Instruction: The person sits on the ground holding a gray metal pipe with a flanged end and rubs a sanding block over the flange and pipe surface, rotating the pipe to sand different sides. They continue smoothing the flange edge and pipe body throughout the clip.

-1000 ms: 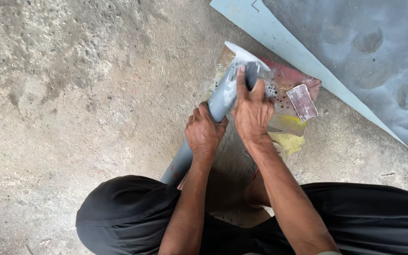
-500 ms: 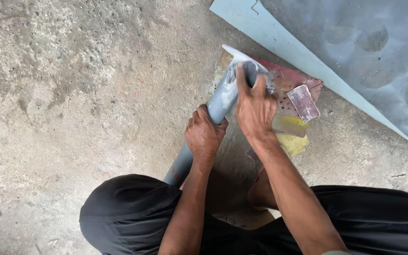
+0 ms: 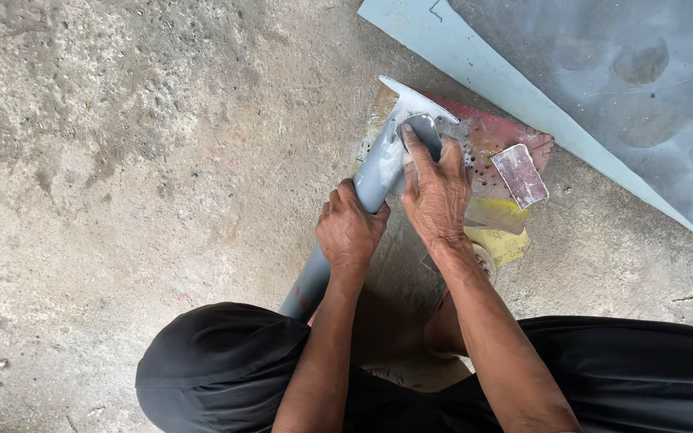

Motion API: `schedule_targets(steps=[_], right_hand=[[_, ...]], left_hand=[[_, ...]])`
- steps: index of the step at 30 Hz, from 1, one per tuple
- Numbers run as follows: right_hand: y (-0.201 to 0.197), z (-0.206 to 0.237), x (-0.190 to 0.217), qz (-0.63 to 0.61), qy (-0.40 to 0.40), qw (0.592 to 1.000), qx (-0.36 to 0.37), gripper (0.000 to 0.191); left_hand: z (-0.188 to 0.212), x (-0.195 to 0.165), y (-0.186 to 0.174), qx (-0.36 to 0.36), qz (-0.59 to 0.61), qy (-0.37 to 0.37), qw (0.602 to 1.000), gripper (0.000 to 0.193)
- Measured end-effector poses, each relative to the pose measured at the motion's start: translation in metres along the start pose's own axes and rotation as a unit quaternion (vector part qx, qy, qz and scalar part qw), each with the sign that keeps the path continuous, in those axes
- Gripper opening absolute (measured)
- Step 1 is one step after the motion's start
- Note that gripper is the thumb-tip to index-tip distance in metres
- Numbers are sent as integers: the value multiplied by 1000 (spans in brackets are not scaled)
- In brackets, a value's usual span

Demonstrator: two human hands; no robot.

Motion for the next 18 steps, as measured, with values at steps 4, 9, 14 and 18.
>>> schedule_targets(steps=[4,9,14,18], right_hand=[[-1,4,4,21,-43,997,-59,54],[18,-2,-7,-112,14,992,-47,47],[13,-11,-1,-143,-59,984,-91,41],[13,-11,-1,-61,-22,995,-70,40]], left_hand=[[-1,0,1,2,-6,2,1000,58],[1,1,2,-3,0,4,1000,61],[0,-1,1,5,-5,1,1000,63],[0,0,1,3,-6,1,1000,60]])
Point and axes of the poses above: each hand's wrist, its own z-axis away from the middle knuckle, its own y-axis out of the palm, x = y × z, the point moved 6 cm from there along -z, towards the middle knuckle, and after that the axes turned 10 degrees about -z, right-handed, at the moved point
